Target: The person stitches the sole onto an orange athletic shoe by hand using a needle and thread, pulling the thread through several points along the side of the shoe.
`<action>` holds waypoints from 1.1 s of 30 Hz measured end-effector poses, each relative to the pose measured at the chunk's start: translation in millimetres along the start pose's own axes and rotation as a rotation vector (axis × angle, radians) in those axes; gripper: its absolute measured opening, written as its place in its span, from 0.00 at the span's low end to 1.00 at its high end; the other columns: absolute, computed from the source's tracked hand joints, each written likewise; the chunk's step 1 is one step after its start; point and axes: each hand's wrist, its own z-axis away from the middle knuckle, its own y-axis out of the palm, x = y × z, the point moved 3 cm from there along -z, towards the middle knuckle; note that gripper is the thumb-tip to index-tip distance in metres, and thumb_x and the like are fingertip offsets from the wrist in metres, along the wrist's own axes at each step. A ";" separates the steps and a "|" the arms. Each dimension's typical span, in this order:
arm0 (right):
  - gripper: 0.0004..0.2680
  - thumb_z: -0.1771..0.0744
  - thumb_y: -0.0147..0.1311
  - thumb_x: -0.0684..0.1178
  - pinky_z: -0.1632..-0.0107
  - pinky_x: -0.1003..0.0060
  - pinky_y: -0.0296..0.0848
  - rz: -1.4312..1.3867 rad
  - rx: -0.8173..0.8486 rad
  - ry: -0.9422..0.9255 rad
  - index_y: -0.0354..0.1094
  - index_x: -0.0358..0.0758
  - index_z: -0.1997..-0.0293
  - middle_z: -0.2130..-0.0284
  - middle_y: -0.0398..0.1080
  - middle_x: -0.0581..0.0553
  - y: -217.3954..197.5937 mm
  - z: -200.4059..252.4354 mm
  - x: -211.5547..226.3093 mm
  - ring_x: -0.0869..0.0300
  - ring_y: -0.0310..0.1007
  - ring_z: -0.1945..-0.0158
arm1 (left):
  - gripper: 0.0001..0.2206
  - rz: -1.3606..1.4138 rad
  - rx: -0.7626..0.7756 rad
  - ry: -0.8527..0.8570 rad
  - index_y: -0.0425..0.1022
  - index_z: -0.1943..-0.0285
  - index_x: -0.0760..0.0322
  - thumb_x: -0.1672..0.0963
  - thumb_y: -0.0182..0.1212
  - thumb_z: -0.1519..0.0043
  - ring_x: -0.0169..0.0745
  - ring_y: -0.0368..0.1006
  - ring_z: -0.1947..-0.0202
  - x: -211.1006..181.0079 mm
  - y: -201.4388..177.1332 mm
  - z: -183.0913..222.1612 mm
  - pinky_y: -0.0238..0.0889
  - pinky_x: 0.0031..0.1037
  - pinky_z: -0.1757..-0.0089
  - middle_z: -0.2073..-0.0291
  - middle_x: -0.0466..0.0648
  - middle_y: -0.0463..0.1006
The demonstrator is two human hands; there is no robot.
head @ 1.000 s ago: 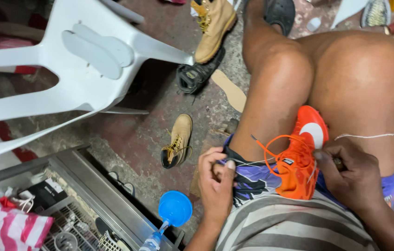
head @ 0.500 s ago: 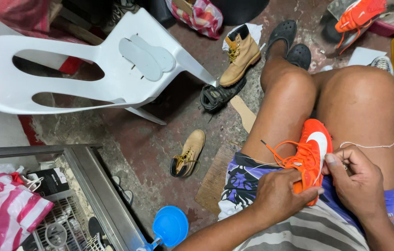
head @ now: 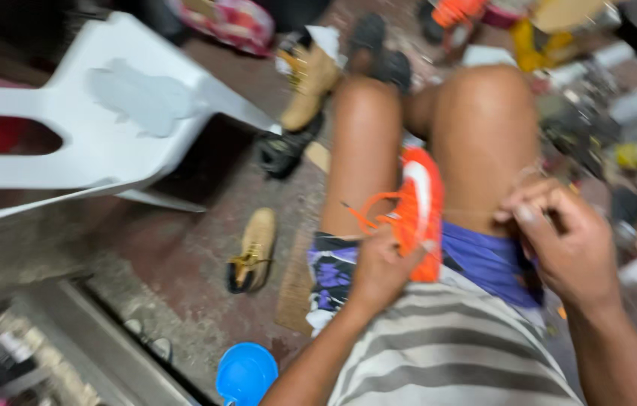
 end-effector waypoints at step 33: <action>0.10 0.34 0.56 0.41 0.54 0.64 0.79 0.400 0.232 0.028 0.74 0.40 0.48 0.56 0.80 0.43 29.1 -39.7 17.9 0.56 0.83 0.55 | 0.05 0.159 0.179 -0.485 0.77 0.64 0.67 0.59 0.68 0.39 0.25 0.57 0.78 11.4 11.3 -23.8 0.55 0.23 0.73 0.81 0.38 0.67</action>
